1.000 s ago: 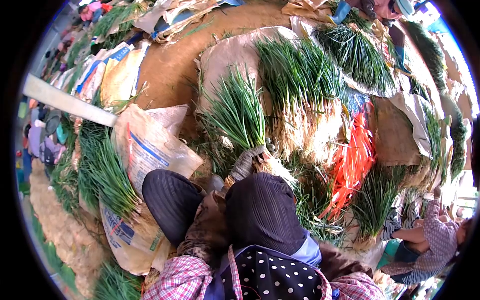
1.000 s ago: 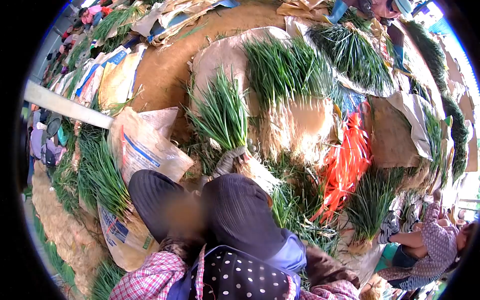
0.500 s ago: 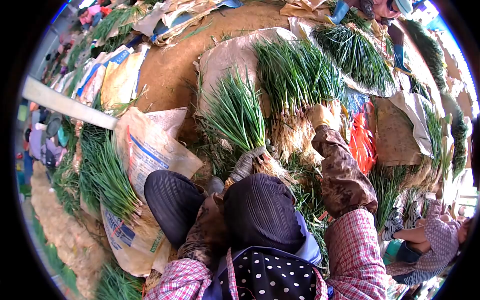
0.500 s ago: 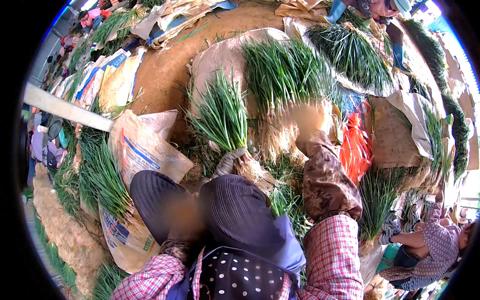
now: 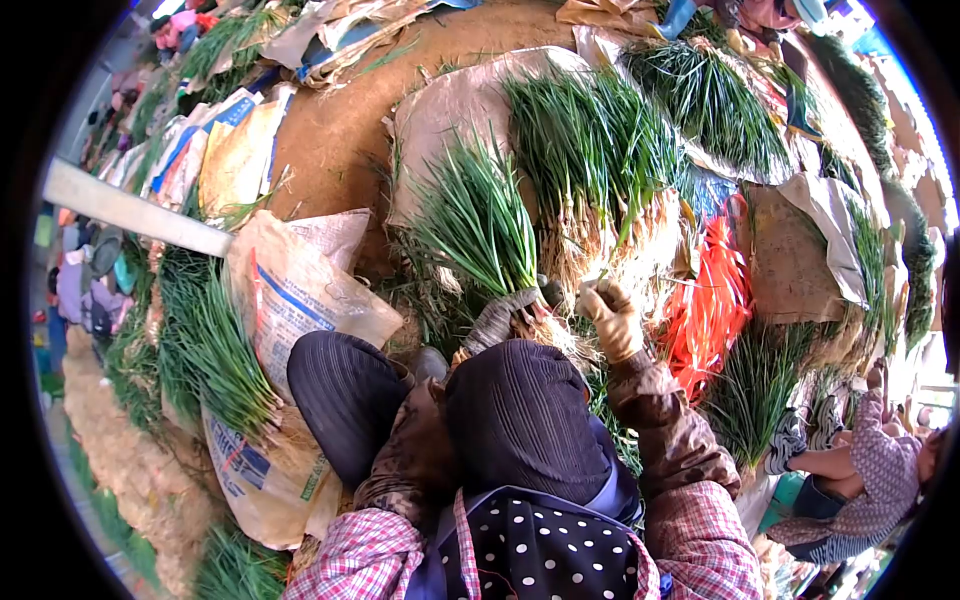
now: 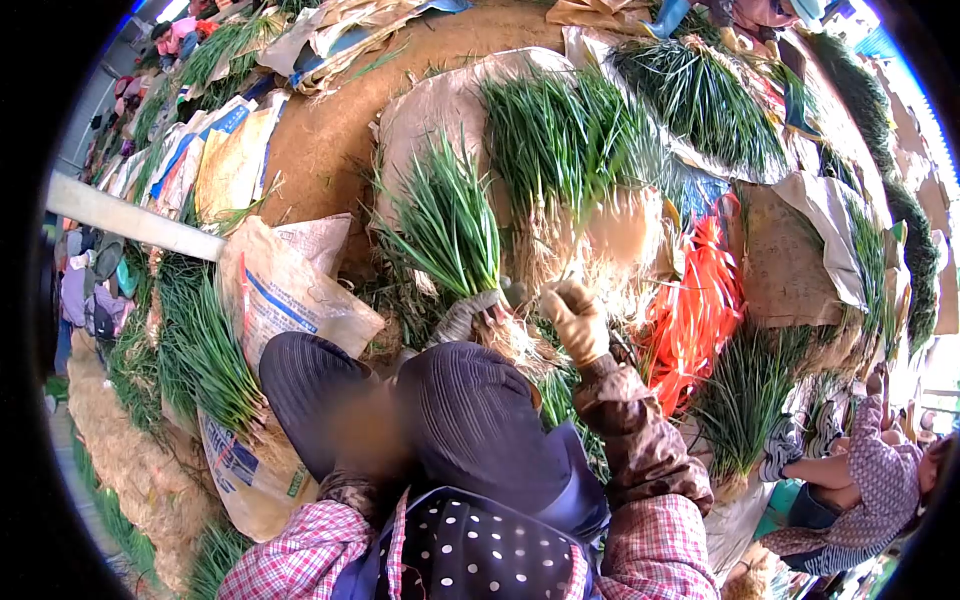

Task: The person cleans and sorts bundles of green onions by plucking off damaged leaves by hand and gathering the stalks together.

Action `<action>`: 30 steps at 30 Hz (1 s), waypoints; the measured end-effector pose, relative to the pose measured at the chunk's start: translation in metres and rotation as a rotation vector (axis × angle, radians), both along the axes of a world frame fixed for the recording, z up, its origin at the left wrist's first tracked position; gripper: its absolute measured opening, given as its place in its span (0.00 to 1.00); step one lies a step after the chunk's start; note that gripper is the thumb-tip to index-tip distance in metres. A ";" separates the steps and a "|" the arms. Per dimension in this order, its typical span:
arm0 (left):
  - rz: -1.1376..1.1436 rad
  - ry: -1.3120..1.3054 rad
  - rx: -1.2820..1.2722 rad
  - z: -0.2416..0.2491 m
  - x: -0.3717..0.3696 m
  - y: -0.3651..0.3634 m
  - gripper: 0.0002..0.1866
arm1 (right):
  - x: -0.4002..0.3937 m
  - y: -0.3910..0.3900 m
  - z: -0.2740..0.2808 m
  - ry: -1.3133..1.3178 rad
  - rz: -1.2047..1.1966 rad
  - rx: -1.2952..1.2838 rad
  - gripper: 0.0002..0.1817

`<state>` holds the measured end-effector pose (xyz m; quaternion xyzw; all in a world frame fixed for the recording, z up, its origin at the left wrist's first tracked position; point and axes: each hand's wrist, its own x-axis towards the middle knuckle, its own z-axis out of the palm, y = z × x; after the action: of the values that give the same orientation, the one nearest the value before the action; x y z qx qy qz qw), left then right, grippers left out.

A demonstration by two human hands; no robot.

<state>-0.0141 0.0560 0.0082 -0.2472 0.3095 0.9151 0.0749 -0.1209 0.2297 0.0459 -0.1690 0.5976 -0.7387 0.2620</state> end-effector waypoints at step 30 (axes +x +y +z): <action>0.071 0.014 0.077 0.036 0.000 0.014 0.17 | 0.018 0.014 -0.027 1.268 0.191 1.096 0.09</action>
<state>-0.0141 0.0696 0.0446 -0.2486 0.2655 0.9302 0.0495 -0.1030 0.2437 0.0186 -0.4505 0.8886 -0.0844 -0.0167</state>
